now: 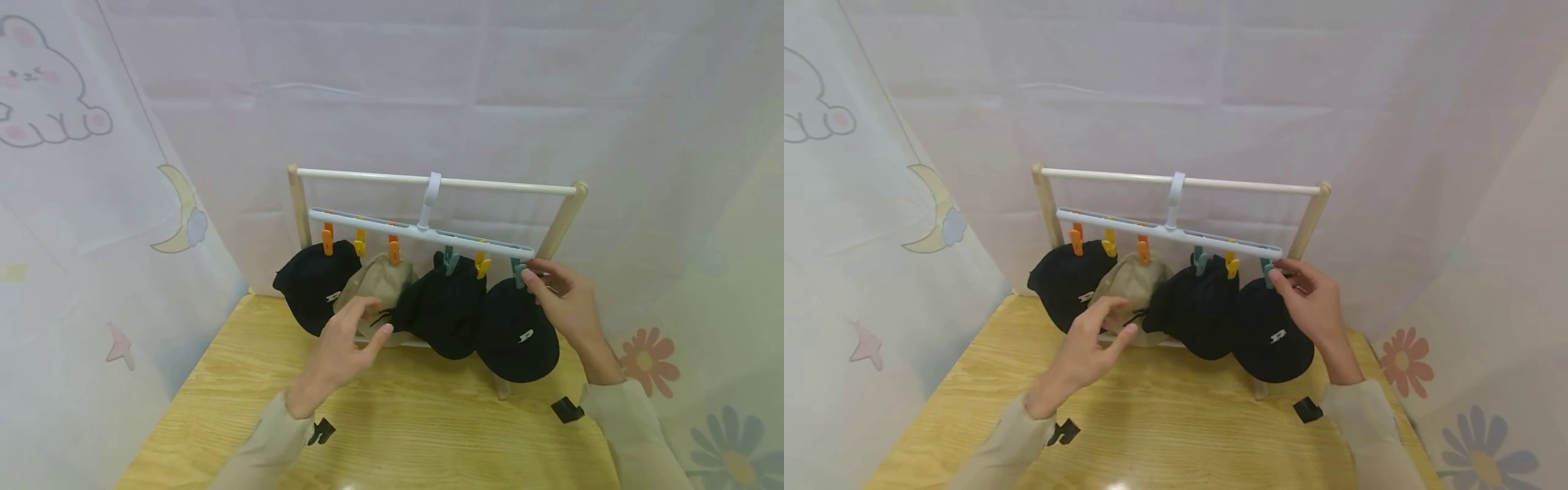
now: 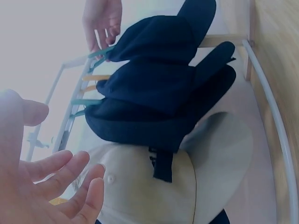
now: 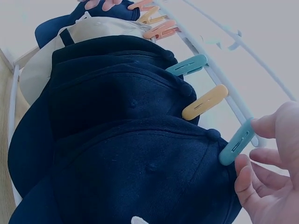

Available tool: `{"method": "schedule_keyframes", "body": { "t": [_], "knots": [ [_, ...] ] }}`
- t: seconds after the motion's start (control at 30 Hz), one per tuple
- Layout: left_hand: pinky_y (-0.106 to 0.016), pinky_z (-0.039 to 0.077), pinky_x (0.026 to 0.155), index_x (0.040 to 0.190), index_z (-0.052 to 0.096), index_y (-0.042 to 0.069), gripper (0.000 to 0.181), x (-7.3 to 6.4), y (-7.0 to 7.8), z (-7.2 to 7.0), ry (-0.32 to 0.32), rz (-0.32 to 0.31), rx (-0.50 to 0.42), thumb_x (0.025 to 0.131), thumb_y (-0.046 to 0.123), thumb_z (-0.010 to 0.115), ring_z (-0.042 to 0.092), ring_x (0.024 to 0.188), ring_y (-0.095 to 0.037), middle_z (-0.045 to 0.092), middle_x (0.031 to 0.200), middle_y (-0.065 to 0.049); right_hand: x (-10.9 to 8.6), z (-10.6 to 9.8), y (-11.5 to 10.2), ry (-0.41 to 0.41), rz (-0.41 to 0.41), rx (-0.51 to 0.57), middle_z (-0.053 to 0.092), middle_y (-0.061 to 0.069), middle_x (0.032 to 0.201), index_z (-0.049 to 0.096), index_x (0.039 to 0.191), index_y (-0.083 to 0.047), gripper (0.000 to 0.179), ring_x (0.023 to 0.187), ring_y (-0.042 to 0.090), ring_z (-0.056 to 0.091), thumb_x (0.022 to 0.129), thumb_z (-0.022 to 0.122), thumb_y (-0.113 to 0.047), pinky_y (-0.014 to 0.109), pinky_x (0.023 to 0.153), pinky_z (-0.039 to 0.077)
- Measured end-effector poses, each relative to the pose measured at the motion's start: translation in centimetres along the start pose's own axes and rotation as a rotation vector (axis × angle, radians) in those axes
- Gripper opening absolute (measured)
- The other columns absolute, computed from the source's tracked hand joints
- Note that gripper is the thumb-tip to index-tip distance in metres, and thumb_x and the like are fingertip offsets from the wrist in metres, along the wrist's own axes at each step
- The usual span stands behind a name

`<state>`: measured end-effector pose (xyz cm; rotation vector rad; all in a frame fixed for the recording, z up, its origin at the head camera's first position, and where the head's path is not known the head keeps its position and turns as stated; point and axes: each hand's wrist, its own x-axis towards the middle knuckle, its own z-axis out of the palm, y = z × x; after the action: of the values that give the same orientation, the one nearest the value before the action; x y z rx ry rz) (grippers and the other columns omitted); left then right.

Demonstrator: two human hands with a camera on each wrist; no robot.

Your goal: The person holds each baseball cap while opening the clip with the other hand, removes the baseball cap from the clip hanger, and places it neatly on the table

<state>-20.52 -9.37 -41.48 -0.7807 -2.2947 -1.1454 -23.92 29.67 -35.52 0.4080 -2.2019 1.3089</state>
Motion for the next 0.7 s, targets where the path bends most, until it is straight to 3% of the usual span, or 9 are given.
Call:
{"method": "schedule_keyframes", "body": {
  "t": [0.1,0.27,0.4,0.5,0.7],
  "knots": [
    [-0.049,0.060,0.087,0.136,0.063,0.004,0.042,0.2,0.3,0.3,-0.009,0.004,-0.024,0.104,0.030,0.071,0.067,0.108,-0.030,0.069,0.128,-0.011,0.1,0.0,0.0,-0.020,0.009,-0.026,0.071,-0.021,0.107,0.070,0.132,0.004,0.031,0.077,-0.001,0.066,0.105,0.069,-0.012,0.013,0.066,0.054],
    [-0.039,0.059,0.087,0.134,0.063,0.004,0.038,0.8,1.0,0.8,-0.006,0.042,-0.052,0.105,0.027,0.071,0.066,0.104,-0.021,0.069,0.127,-0.012,0.4,0.0,-0.1,-0.070,0.032,-0.055,0.072,-0.007,0.098,0.070,0.133,0.002,0.032,0.075,0.003,0.064,0.106,0.068,-0.016,0.015,0.065,0.054],
    [-0.034,0.058,0.086,0.134,0.063,0.004,0.037,1.2,1.6,1.4,-0.017,0.065,-0.089,0.104,0.024,0.071,0.068,0.103,-0.026,0.069,0.127,-0.013,0.5,-0.1,-0.2,-0.133,0.113,-0.040,0.072,-0.010,0.097,0.068,0.137,0.001,0.039,0.080,0.006,0.063,0.108,0.066,-0.024,0.015,0.070,0.055],
    [-0.036,0.060,0.086,0.135,0.063,0.002,0.038,1.5,2.3,2.0,-0.044,0.059,-0.127,0.105,0.025,0.070,0.068,0.105,-0.032,0.068,0.128,-0.014,0.7,-0.2,-0.3,-0.172,0.169,0.006,0.066,-0.011,0.091,0.066,0.138,0.002,0.043,0.079,0.008,0.059,0.109,0.065,-0.029,0.016,0.069,0.052],
    [-0.044,0.060,0.089,0.138,0.061,0.003,0.041,2.4,3.9,3.6,-0.103,0.060,-0.197,0.106,0.028,0.068,0.067,0.109,-0.031,0.068,0.129,-0.014,1.1,-0.5,-0.2,-0.228,0.190,0.043,0.052,-0.005,0.077,0.069,0.133,0.002,0.044,0.070,0.013,0.048,0.111,0.061,-0.034,0.025,0.063,0.044]
  ]
}}
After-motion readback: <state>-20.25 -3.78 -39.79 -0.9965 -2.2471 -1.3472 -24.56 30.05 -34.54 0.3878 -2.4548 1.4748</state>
